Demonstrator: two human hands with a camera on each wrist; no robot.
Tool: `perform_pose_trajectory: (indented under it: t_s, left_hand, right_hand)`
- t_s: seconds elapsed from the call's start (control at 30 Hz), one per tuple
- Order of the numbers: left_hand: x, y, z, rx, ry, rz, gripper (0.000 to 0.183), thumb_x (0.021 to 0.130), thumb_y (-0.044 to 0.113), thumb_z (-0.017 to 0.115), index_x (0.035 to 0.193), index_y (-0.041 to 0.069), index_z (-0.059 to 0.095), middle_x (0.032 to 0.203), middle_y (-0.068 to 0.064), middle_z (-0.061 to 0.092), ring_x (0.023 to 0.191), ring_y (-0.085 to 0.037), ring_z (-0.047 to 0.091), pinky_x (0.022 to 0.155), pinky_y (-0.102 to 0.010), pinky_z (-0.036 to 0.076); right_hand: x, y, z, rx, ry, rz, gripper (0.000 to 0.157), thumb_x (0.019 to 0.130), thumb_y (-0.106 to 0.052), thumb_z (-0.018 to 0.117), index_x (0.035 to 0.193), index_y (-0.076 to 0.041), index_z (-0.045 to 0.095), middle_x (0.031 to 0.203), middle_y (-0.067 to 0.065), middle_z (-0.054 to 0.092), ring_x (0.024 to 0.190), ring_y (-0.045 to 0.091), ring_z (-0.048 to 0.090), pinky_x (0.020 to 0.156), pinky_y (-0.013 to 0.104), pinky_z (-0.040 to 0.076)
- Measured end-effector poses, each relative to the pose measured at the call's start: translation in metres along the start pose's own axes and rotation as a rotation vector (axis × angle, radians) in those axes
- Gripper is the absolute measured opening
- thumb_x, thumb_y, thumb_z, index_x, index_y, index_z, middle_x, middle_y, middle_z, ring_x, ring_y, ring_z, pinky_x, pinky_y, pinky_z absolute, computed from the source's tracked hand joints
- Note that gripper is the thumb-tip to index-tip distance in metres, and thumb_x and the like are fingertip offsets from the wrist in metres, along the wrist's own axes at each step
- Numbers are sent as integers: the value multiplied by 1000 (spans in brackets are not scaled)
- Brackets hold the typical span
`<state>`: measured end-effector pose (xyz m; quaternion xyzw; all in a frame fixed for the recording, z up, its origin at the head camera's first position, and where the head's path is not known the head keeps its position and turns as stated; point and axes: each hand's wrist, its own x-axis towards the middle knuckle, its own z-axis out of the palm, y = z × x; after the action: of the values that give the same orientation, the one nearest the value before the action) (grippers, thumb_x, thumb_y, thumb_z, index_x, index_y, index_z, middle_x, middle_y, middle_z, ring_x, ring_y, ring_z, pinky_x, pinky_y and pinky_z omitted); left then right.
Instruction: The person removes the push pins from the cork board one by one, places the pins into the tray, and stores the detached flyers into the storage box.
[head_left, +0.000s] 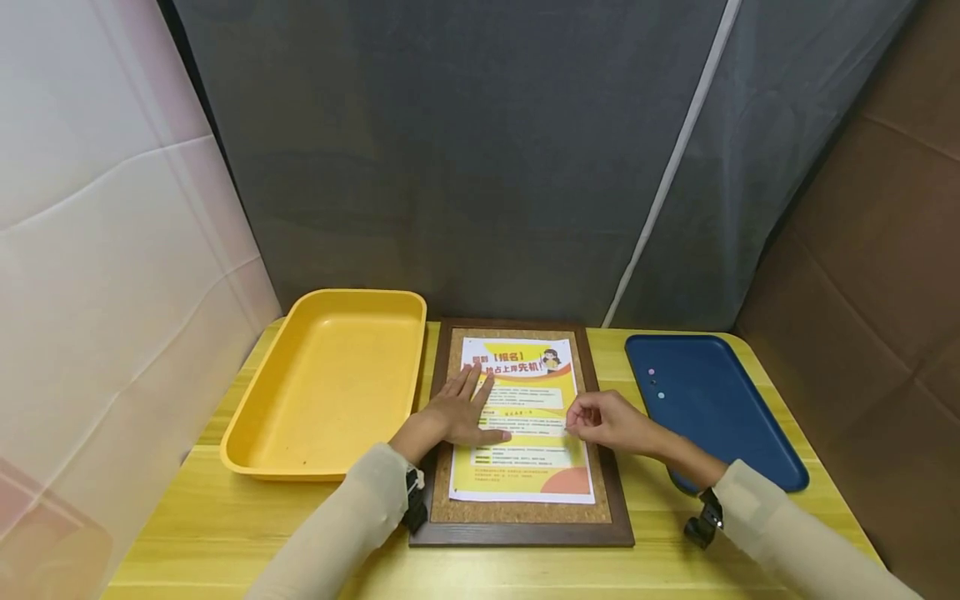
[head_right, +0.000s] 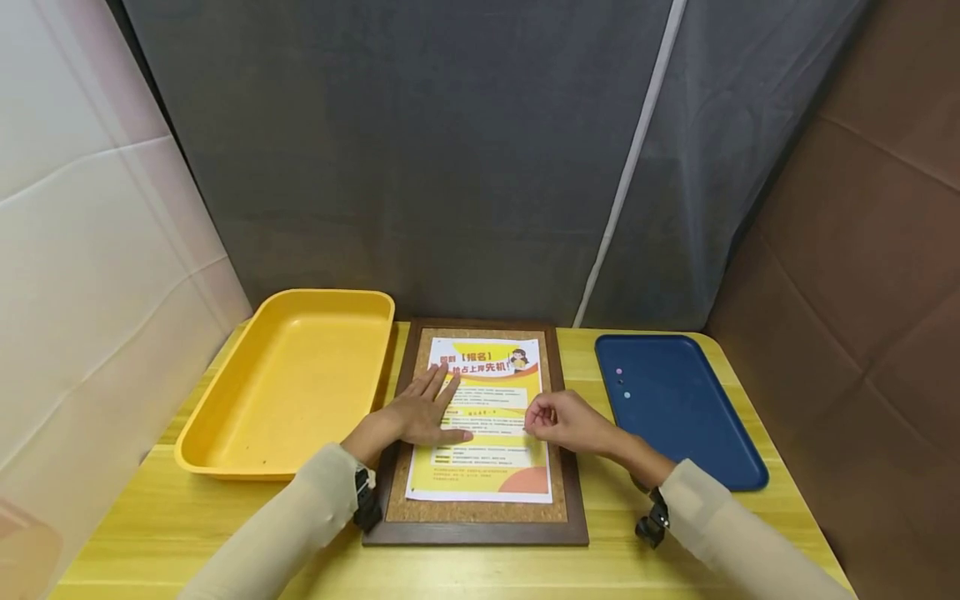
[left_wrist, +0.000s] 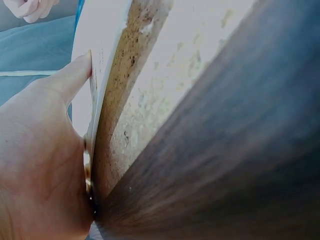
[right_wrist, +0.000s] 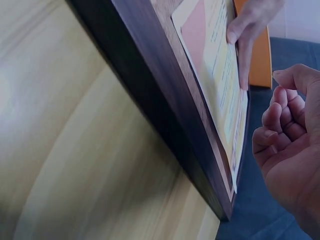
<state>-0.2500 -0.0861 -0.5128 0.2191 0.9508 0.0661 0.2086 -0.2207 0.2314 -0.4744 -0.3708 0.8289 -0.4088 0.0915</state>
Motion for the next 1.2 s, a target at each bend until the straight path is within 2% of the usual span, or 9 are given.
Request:
perform_pose_trajectory:
  t_s: [0.2,0.47,0.73,1.07,1.2]
  left_hand:
    - [-2,3,-1,8,-2,-5,117,94,84,46,170,16,-10,174,-12,-25,162,-32,-20,132,-51,0]
    - [-21,14,-17,-17,5,15,116,95,83,47,171,10,-1,176,-17,-17,164,-34,-13,132,-51,3]
    - [-21,15,-17,12,7,4,112,96,80,47,172,12,0,177,-17,-13,164,-35,-11,132,-51,5]
    - [-22,17,-18,18,22,-2,111,97,79,48,172,12,1,177,-16,-12,164,-34,-8,132,-51,8]
    - [-23,17,-18,16,26,-1,111,96,79,49,172,11,2,177,-17,-11,164,-35,-7,132,-51,8]
  right_hand:
    - [-3,3,-13,10,7,33,8,95,1,75,94,-6,73,79,-3,64,68,5,52,61,21,46]
    - [-12,13,-25,-21,54,91,7,94,-3,78,93,-9,74,79,-4,62,70,8,53,63,23,45]
    - [-20,27,-36,-60,88,78,12,93,-2,77,89,-13,75,77,-7,64,68,6,53,61,22,45]
    - [-30,44,-55,-110,120,122,11,92,3,74,92,-8,76,81,1,70,70,5,56,65,24,48]
    - [-36,52,-62,-124,139,135,10,93,3,75,91,-7,76,81,-2,68,71,4,56,64,22,49]
